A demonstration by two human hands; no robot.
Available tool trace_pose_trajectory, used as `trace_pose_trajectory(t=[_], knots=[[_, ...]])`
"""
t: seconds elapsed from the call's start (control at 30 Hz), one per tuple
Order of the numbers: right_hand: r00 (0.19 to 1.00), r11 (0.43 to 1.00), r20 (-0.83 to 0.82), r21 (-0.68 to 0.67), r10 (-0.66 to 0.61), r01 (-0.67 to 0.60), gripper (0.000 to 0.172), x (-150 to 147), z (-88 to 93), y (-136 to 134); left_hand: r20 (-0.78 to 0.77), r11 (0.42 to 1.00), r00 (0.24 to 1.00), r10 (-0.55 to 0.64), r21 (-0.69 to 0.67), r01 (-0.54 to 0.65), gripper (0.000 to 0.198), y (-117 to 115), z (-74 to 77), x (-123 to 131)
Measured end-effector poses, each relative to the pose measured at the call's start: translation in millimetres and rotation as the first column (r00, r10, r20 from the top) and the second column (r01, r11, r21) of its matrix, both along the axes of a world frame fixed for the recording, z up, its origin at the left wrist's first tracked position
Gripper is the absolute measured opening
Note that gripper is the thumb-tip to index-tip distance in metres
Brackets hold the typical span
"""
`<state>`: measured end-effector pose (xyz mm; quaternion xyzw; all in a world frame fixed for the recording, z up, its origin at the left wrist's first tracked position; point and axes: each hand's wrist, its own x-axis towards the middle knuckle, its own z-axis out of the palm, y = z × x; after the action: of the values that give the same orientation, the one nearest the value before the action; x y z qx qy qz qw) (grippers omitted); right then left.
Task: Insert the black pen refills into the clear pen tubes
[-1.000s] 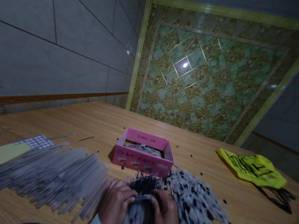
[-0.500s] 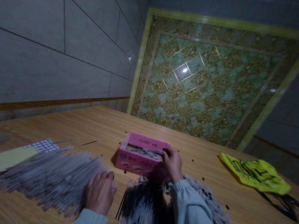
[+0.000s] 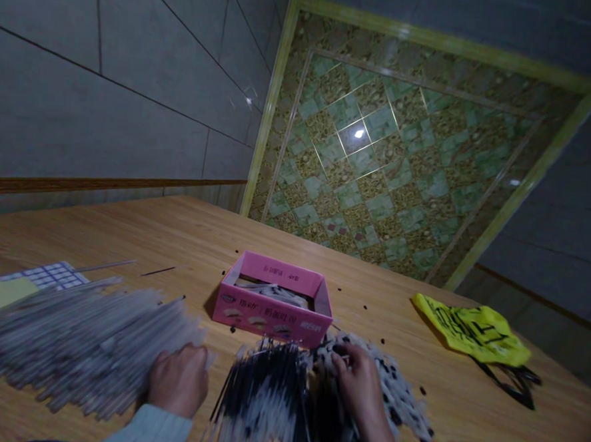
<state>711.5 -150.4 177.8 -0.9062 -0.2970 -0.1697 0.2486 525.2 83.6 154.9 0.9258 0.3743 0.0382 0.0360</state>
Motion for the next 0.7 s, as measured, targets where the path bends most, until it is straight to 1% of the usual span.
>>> trace_pose_trajectory(t=[0.1,0.2,0.3,0.43,0.53,0.6,0.63,0.67,0.7], knots=[[0.996,0.986,0.001,-0.141,-0.088,0.087,0.016,-1.8,-17.1,-15.0,0.004,1.0,1.0,-0.014,0.008,0.014,0.023,-4.2,2.7,-0.3],[0.987,0.954,0.043,-0.25,-0.157,0.163,0.016,-4.7,-28.0,-18.2,0.009,1.0,1.0,-0.015,0.006,0.015,0.031,-5.3,1.6,1.5],[0.979,0.927,0.093,-0.316,-0.184,0.204,0.016,-7.7,-33.0,-13.0,-0.012,1.0,1.0,-0.017,0.004,0.017,0.03,-4.1,-1.8,4.2],[0.979,0.913,0.111,-0.356,-0.173,0.201,0.016,-12.9,-36.9,-4.7,-0.02,0.999,0.999,-0.051,-0.004,0.051,0.022,-2.5,-3.9,4.1],[0.985,0.914,0.104,-0.368,-0.14,0.169,0.016,-17.7,-38.0,-3.1,-0.001,0.997,0.997,-0.072,-0.01,0.072,0.022,-3.0,-4.0,2.1],[0.989,0.929,0.094,-0.343,-0.115,0.14,0.016,-20.1,-36.5,-3.6,0.004,0.997,0.997,-0.077,-0.011,0.077,0.024,-3.9,-4.9,1.5],[0.992,0.946,0.077,-0.302,-0.097,0.116,0.016,-20.9,-35.1,-3.9,0.008,0.997,0.997,-0.077,-0.013,0.077,0.024,-4.4,-5.8,1.6],[0.996,0.97,0.046,-0.229,-0.076,0.085,0.015,-21.6,-33.5,-3.8,0.012,0.997,0.997,-0.076,-0.013,0.076,0.023,-4.8,-6.7,1.7],[0.999,0.992,-0.006,-0.12,-0.046,0.045,0.014,-22.3,-32.0,-3.3,0.012,0.997,0.997,-0.076,-0.008,0.076,0.023,-5.0,-7.7,2.0]])
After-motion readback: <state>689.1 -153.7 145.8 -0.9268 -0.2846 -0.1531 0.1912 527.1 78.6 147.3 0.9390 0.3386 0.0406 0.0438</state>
